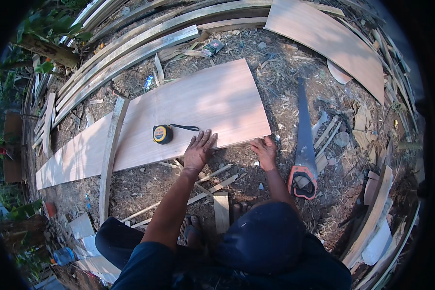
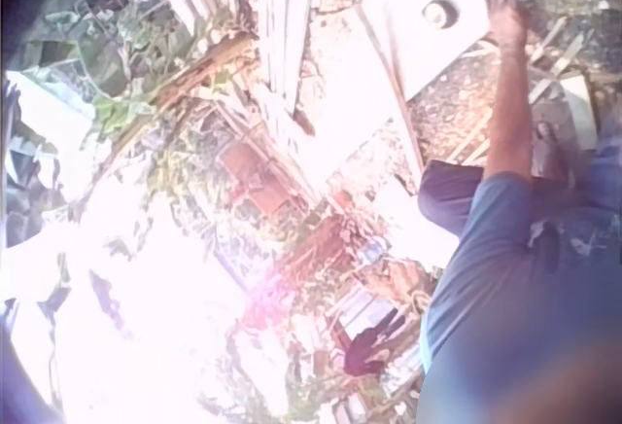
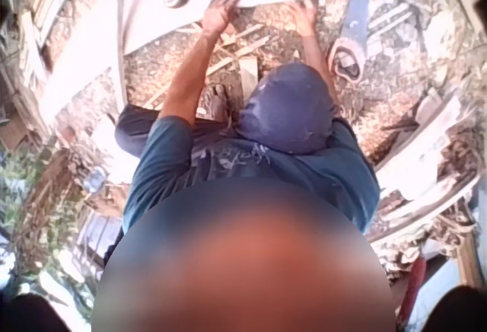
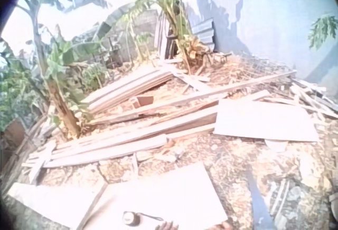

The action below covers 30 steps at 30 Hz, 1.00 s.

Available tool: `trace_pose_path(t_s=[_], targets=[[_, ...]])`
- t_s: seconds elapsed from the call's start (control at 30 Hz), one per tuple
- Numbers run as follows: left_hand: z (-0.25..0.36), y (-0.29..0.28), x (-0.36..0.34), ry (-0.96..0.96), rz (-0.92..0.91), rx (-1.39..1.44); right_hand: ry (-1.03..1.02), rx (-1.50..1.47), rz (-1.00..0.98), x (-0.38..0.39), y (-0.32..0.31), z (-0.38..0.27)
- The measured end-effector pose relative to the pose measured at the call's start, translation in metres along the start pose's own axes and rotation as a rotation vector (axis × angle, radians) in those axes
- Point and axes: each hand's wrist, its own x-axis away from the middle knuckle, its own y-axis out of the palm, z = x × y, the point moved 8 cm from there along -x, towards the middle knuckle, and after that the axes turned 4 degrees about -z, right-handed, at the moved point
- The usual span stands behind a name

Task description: The person measures and marks a large wooden board using a tape measure and pencil, then uses a hand saw to cut the board into smaller pieces. The person also uses a smaller piece of wood as a guide for straight cuts.

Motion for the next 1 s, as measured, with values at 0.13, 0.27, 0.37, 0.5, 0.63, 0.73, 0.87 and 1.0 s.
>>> trace_pose_path(t_s=[0.13, 0.27, 0.37, 0.5, 0.63, 0.73, 0.87, 1.0], targets=[[0.001, -0.006, 0.0, 0.052, 0.022, -0.011, -0.039, 0.006, 0.001, -0.001, 0.002, 0.001], [0.001, -0.006, -0.001, 0.075, 0.014, -0.035, -0.018, 0.064, 0.05, 0.0, 0.0, 0.001], [0.001, -0.004, -0.001, 0.082, 0.022, -0.062, -0.052, 0.109, -0.012, 0.002, 0.005, -0.005], [-0.001, 0.001, -0.002, 0.07, 0.0, -0.048, -0.052, 0.075, -0.042, 0.002, 0.007, -0.009], [-0.001, 0.002, -0.004, 0.066, -0.016, -0.08, -0.024, 0.125, -0.039, -0.001, 0.007, -0.009], [-0.002, 0.004, -0.006, 0.035, -0.019, -0.091, -0.007, 0.158, -0.03, 0.001, 0.006, -0.01], [-0.01, -0.004, 0.003, 0.036, 0.07, 0.111, 0.007, 0.11, -0.042, 0.007, 0.005, -0.015], [-0.038, -0.009, 0.032, -0.1, 0.053, 0.193, 0.027, 0.055, -0.087, 0.011, 0.004, -0.015]])
